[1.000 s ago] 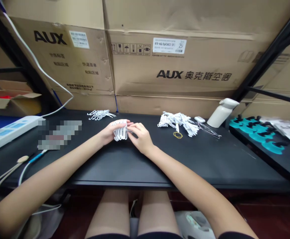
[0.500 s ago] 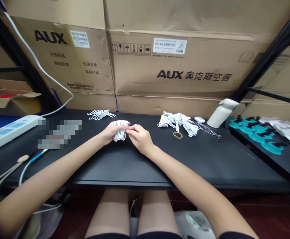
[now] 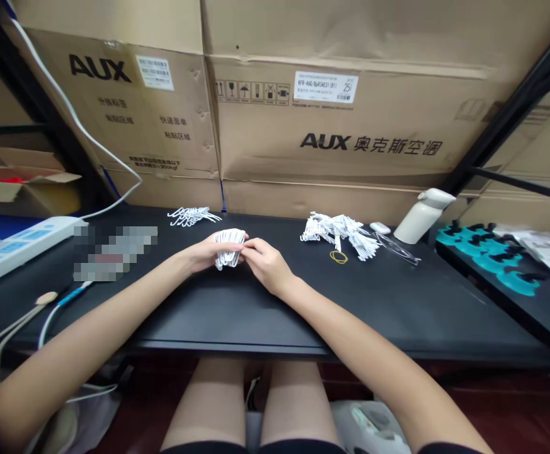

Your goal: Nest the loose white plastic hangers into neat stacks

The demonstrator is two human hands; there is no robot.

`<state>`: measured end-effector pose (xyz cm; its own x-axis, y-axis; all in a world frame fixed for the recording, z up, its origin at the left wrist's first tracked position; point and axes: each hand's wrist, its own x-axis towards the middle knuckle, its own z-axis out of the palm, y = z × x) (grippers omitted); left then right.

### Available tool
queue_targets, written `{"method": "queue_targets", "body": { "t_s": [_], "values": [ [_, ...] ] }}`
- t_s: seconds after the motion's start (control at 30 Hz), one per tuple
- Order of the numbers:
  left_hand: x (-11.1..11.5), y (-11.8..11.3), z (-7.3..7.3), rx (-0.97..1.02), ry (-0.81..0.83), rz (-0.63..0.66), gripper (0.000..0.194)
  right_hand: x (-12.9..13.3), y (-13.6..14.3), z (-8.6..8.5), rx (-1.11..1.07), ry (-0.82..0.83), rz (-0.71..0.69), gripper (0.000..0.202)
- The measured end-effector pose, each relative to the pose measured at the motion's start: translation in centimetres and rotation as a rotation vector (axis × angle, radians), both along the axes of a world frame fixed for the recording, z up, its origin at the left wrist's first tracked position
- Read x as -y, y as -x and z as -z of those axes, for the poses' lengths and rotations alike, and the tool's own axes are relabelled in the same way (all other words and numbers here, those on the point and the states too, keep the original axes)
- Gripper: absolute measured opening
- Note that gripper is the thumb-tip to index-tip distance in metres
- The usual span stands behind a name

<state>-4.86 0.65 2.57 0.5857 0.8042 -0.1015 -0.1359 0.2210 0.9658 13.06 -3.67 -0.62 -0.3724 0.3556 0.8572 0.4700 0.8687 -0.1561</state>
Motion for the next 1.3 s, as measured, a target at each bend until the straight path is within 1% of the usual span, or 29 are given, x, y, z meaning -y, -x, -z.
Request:
{"method": "queue_targets", "body": {
  "t_s": [0.07,0.13,0.33,0.47,0.6,0.7,0.83,1.1,1.23,1.3],
  "values": [
    [-0.1,0.2,-0.1,0.011,0.02,0.042,0.045,0.0,0.1,0.0,-0.02,-0.006,-0.006,0.021],
    [-0.1,0.2,-0.1,0.022,0.028,0.044,0.045,-0.1,0.2,-0.1,-0.047,0.002,-0.005,0.02],
    [0.0,-0.2,-0.3,0.047,0.046,-0.029,0.039,-0.3,0.0,-0.5,-0.118,0.032,0.002,0.016],
    [-0.1,-0.4,-0.4,0.022,0.038,-0.076,0.032,-0.3,-0.1,-0.5,-0.107,0.032,0.021,0.017],
    [-0.1,-0.5,-0.4,0.027,0.065,-0.093,0.027,-0.3,0.0,-0.3,-0.083,0.008,0.031,0.02],
    [0.1,-0.6,-0.3,0.027,0.074,-0.08,0.023,-0.4,0.1,-0.3,-0.08,0.005,0.008,0.02],
    [0.2,-0.6,-0.2,0.03,0.097,-0.024,0.019,-0.2,0.1,-0.4,-0.104,0.001,-0.001,0.016],
    [0.3,-0.8,0.0,0.087,0.14,-0.047,0.02,-0.1,0.1,-0.3,-0.113,-0.024,-0.017,0.016],
    [0.2,-0.7,0.2,0.088,0.125,-0.03,0.025,0.0,0.2,-0.5,-0.12,-0.014,-0.02,0.018],
    [0.2,-0.7,0.2,0.083,0.113,-0.035,0.025,0.1,0.3,-0.6,-0.137,-0.017,-0.016,0.017]
  ]
}}
